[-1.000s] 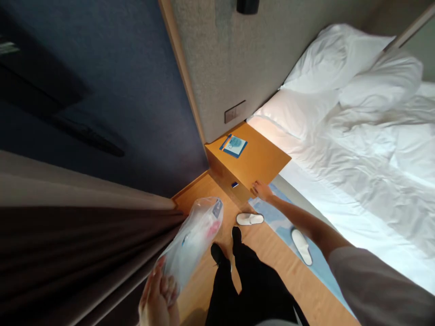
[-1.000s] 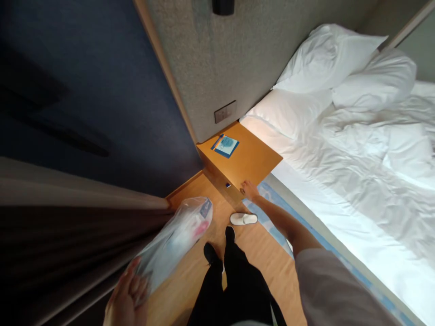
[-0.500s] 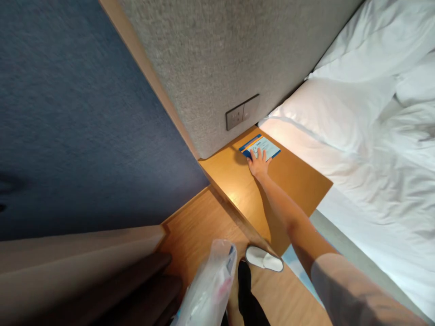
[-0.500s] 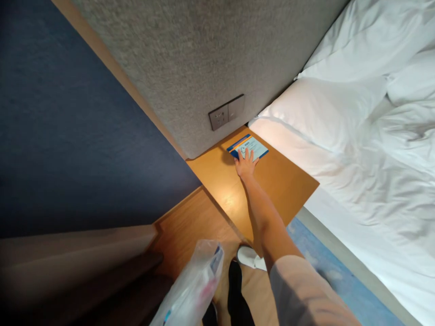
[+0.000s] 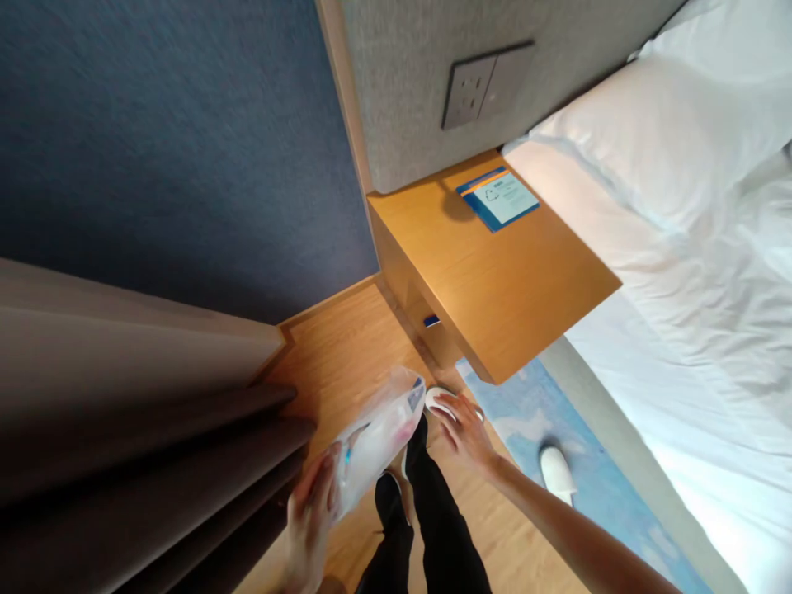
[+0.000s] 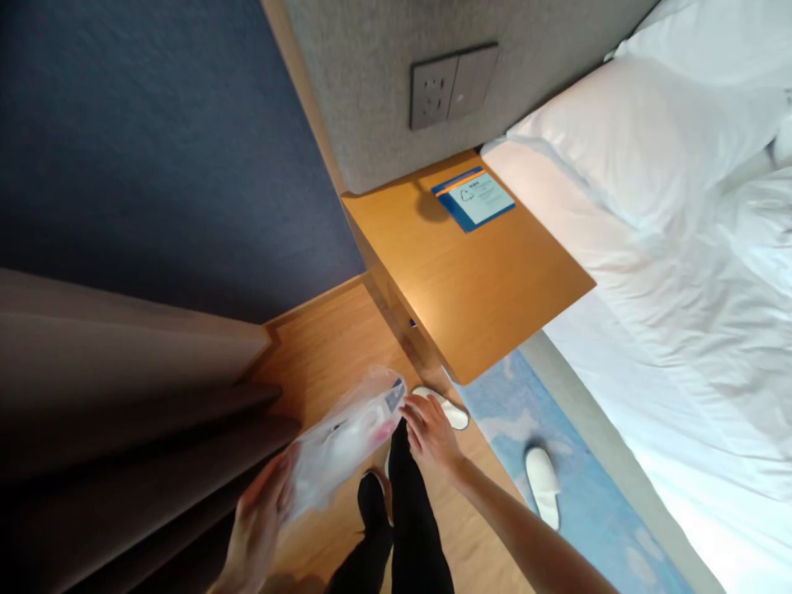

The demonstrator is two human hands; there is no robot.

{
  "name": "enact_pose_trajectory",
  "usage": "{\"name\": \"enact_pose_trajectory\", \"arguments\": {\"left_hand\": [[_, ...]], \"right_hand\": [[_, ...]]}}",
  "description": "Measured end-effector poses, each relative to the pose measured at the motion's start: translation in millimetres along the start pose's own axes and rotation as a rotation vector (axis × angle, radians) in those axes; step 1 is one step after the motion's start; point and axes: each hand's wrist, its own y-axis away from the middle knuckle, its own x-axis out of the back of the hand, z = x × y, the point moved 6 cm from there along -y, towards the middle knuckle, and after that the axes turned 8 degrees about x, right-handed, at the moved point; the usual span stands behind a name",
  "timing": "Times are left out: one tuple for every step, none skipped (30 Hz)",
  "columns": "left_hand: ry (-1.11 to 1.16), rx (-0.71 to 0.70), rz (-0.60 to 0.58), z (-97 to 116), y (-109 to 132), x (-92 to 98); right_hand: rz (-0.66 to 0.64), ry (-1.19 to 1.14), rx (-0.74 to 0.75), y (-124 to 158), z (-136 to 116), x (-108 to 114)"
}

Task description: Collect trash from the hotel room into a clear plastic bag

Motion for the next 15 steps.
{"name": "enact_pose_trajectory", "arguments": {"left_hand": [[0.0,-0.025,-0.053,-6.3,-13.6,-9.2],[0.006,-0.066,-0.099,-11.6,-28.0,-18.0],[0.023,-0.114,-0.132,-16.6,-43.4,-25.7],[0.043,-0.151,-0.156,-22.2,-60.1,-31.9],[0.071,-0.184,-0.166,-28.3,-78.2,-36.2],[0.095,-0.21,-0.166,-35.2,-97.6,-39.1],[0.113,-0.225,-0.167,-42.7,-118.0,-41.5],[0.126,-0.24,-0.168,-50.1,-138.8,-43.6],[0.135,-0.256,-0.172,-57.0,-159.4,-45.8],[0.142,-0.275,-0.181,-62.8,-179.0,-48.2],[0.148,-0.298,-0.194,-67.3,-197.2,-50.9],[0.155,-0.325,-0.211,-70.0,-213.1,-53.4],[0.164,-0.355,-0.229,-71.1,-226.3,-55.5],[0.172,-0.381,-0.245,-71.1,-236.7,-56.7],[0.177,-0.399,-0.26,-70.5,-244.0,-56.8]], "right_hand": [[-0.093,-0.037,-0.072,15.4,8.1,-38.8],[-0.188,-0.054,-0.182,26.0,25.0,-77.6],[-0.274,-0.053,-0.306,32.6,48.5,-114.9],[-0.341,-0.036,-0.431,36.2,76.3,-149.6],[-0.382,-0.01,-0.541,37.2,105.7,-181.2],[-0.404,0.017,-0.623,36.3,134.3,-209.9],[-0.411,0.039,-0.68,34.9,160.7,-236.0],[-0.417,0.051,-0.73,34.5,184.3,-259.9],[-0.413,0.058,-0.767,35.3,204.3,-281.1],[-0.399,0.059,-0.781,36.9,220.2,-299.4],[-0.374,0.054,-0.773,39.0,232.1,-314.6],[-0.343,0.044,-0.747,41.2,240.6,-326.1],[-0.312,0.032,-0.708,43.1,246.4,-333.5],[-0.279,0.018,-0.658,43.4,250.3,-335.8],[-0.243,0.002,-0.602,41.2,252.8,-332.2]]}}
